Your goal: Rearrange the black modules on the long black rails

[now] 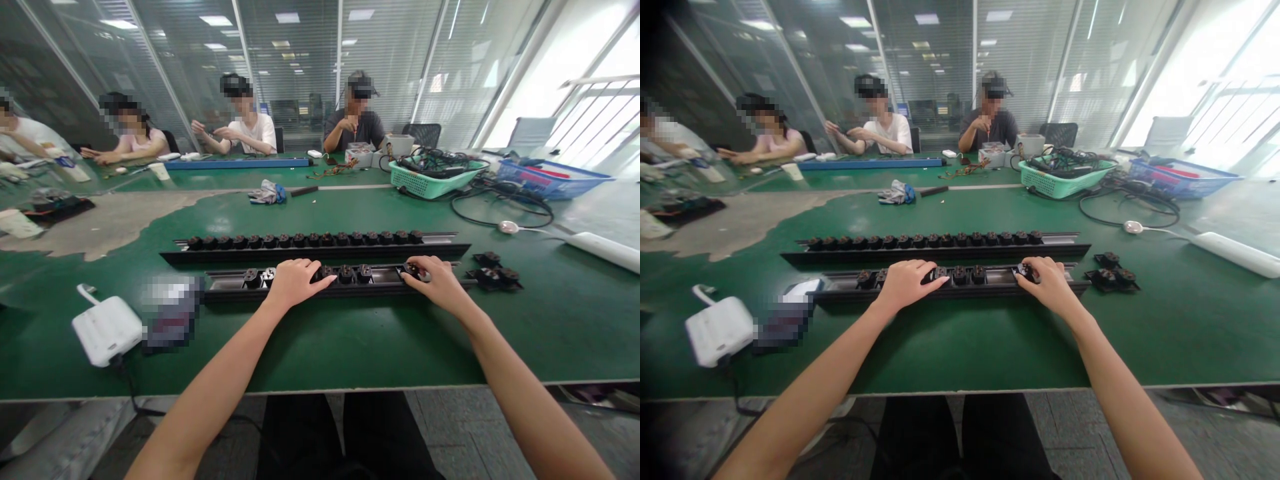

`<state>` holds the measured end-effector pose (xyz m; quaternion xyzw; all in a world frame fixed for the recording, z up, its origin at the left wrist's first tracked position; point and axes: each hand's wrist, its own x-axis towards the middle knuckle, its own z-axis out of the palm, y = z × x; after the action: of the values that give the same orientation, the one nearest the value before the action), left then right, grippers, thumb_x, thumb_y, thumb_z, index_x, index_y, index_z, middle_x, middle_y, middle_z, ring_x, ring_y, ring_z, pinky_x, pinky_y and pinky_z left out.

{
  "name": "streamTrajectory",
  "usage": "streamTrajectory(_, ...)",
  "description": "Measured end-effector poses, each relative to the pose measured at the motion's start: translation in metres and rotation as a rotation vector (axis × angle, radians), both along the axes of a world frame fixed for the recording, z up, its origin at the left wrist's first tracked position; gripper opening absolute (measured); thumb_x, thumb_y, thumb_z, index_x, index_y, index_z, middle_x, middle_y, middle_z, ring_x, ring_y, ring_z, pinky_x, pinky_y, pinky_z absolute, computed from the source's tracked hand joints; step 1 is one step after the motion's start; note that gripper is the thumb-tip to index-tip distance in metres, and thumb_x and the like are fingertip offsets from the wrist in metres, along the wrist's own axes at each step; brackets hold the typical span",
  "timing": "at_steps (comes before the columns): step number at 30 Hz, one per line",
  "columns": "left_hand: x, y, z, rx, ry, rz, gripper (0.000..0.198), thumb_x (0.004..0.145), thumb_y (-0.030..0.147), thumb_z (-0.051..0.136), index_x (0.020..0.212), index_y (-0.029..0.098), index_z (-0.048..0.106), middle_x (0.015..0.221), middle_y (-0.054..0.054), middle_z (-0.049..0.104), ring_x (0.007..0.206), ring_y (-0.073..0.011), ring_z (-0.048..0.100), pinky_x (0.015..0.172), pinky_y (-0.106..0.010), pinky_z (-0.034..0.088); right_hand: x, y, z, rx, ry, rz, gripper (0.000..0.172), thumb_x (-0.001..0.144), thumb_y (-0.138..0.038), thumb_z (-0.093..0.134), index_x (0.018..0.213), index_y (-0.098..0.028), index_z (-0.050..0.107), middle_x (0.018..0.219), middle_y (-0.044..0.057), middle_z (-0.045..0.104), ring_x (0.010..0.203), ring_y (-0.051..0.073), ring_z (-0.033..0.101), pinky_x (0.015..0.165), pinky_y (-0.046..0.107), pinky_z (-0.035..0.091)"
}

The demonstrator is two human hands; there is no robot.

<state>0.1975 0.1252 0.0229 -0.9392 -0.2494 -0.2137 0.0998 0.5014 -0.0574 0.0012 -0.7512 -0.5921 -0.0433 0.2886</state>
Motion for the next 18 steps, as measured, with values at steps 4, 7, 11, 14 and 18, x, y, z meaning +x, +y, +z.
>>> streamTrajectory(4,0.0,0.0,0.0,-0.002,-0.007,-0.003,0.059,0.097,0.067,0.042,0.098,0.017,0.074,0.086,-0.009,0.074,0.08,-0.0237,0.068,0.068,-0.033,0.045,-0.007,0.0,-0.002,0.017,-0.025,-0.05,0.031,0.088,-0.047,0.051,0.103,-0.023,0.063,0.084,0.006,0.065,0.089,0.026,0.055,0.083,0.04,0.032)
streamTrajectory(7,0.0,0.0,0.0,-0.003,-0.011,-0.006,0.059,0.097,0.067,0.042,0.098,0.017,0.074,0.086,-0.01,0.073,0.079,-0.0233,0.068,0.068,-0.033,0.045,-0.011,0.001,-0.004,0.027,-0.026,-0.077,0.029,0.087,-0.044,0.051,0.103,-0.023,0.063,0.09,0.007,0.067,0.093,0.027,0.054,0.085,0.042,0.032)
streamTrajectory(11,0.0,0.0,0.0,-0.007,-0.013,-0.008,0.059,0.097,0.067,0.042,0.098,0.018,0.074,0.086,-0.01,0.073,0.079,-0.0232,0.068,0.067,-0.033,0.045,-0.013,0.001,-0.006,0.036,-0.028,-0.113,0.029,0.087,-0.043,0.051,0.104,-0.023,0.063,0.096,0.008,0.068,0.095,0.028,0.054,0.087,0.043,0.031)
streamTrajectory(14,0.0,0.0,0.0,-0.005,-0.012,-0.007,0.059,0.097,0.067,0.042,0.099,0.018,0.074,0.086,-0.01,0.074,0.079,-0.0232,0.068,0.067,-0.033,0.045,-0.013,0.001,-0.007,0.032,-0.036,-0.128,0.03,0.086,-0.043,0.051,0.105,-0.023,0.063,0.097,0.008,0.068,0.095,0.028,0.054,0.087,0.042,0.031)
streamTrajectory(18,0.0,0.0,0.0,0.0,-0.004,-0.005,0.06,0.097,0.067,0.041,0.099,0.017,0.074,0.086,-0.009,0.074,0.08,-0.0237,0.068,0.068,-0.034,0.045,-0.01,0.0,-0.009,0.034,-0.041,-0.157,0.03,0.086,-0.043,0.051,0.104,-0.023,0.063,0.098,0.008,0.069,0.095,0.028,0.055,0.088,0.043,0.031)
